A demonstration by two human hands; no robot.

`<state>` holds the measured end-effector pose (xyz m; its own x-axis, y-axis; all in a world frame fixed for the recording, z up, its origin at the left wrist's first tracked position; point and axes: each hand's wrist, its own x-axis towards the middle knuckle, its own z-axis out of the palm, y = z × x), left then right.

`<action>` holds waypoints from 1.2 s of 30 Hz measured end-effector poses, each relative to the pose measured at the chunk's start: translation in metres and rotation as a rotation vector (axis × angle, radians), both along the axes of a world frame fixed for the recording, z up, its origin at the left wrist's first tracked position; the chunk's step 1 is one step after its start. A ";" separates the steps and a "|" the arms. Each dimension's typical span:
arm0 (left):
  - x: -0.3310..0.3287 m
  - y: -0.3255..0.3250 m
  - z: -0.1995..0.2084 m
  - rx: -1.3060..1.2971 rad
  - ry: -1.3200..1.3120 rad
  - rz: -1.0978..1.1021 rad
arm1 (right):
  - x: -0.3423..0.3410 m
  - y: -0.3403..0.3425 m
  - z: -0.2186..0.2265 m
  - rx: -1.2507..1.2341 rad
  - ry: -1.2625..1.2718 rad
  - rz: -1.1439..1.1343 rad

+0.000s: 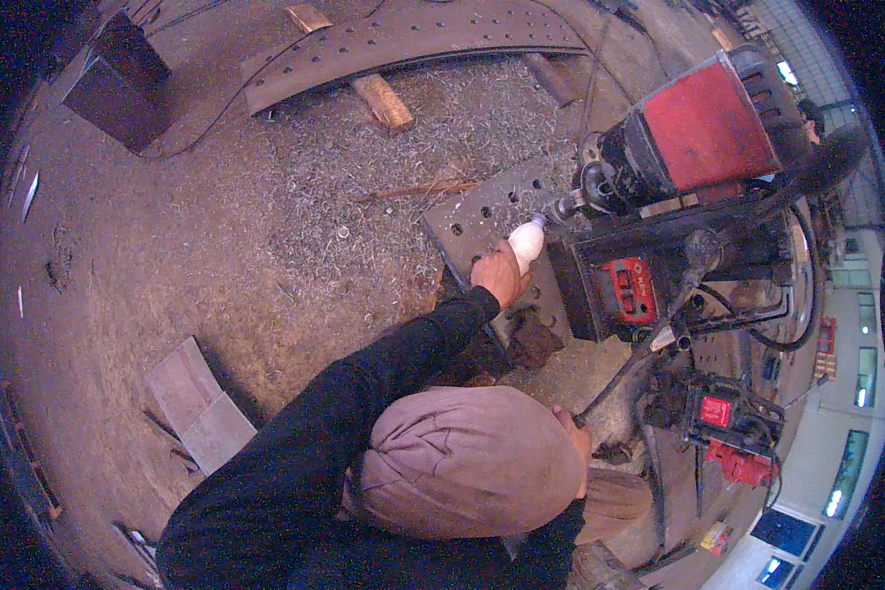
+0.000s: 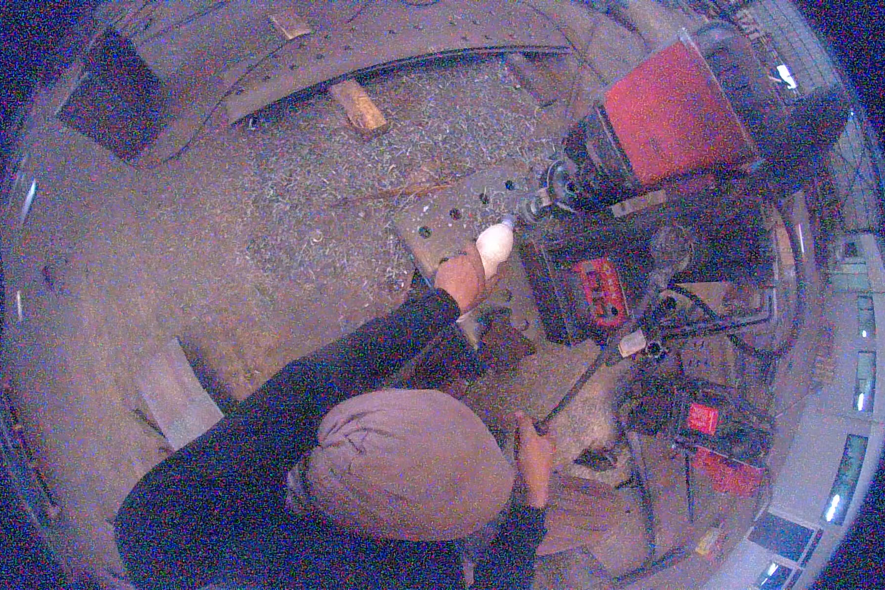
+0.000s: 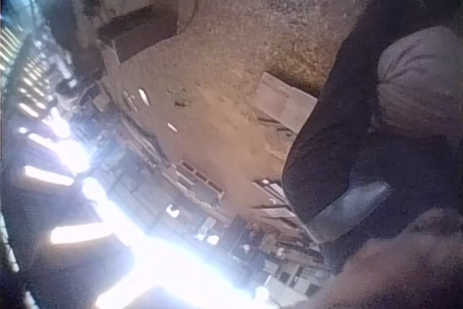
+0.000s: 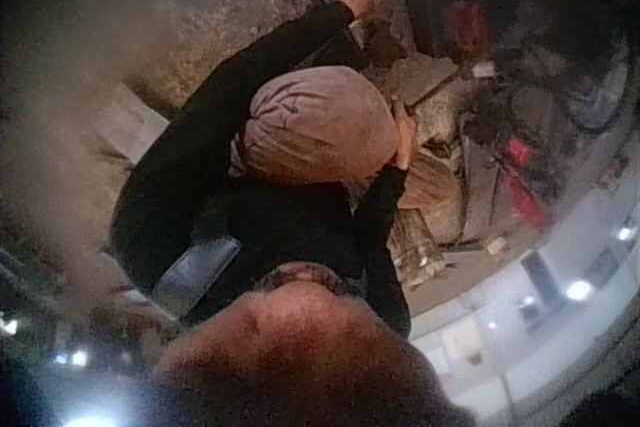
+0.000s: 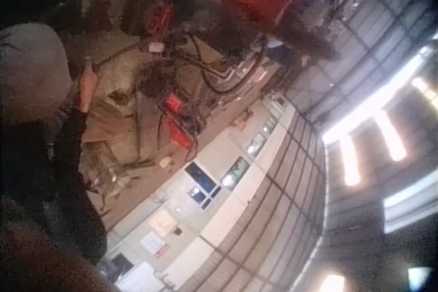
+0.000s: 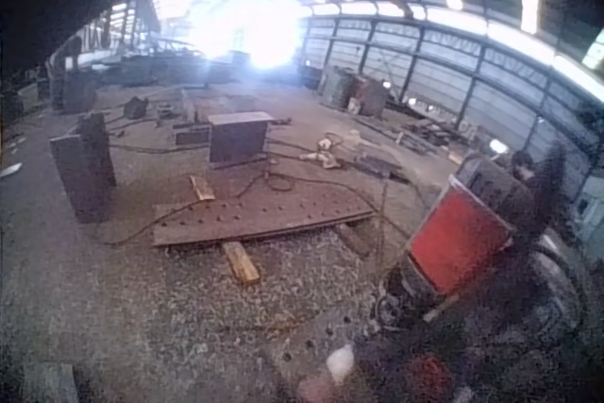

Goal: The person sits on the floor and operates a red drill press to drill holes into a flat metal plate. They repeatedly apply liquid from a white bottle to the drilling area and use the machine's lever to lower and raise the drill bit.

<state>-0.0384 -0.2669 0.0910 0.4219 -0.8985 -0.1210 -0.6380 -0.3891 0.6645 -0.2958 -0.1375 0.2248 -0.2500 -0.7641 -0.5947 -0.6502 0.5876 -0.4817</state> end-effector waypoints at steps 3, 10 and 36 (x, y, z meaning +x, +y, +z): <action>-0.001 -0.001 -0.003 0.024 0.001 0.011 | 0.025 0.001 0.025 0.014 0.031 -0.079; -0.001 -0.005 -0.004 0.030 0.019 -0.002 | -0.015 0.001 -0.012 -0.011 -0.049 -0.012; 0.007 0.003 0.000 0.067 0.062 -0.028 | 0.008 0.001 -0.007 -0.147 0.209 -0.066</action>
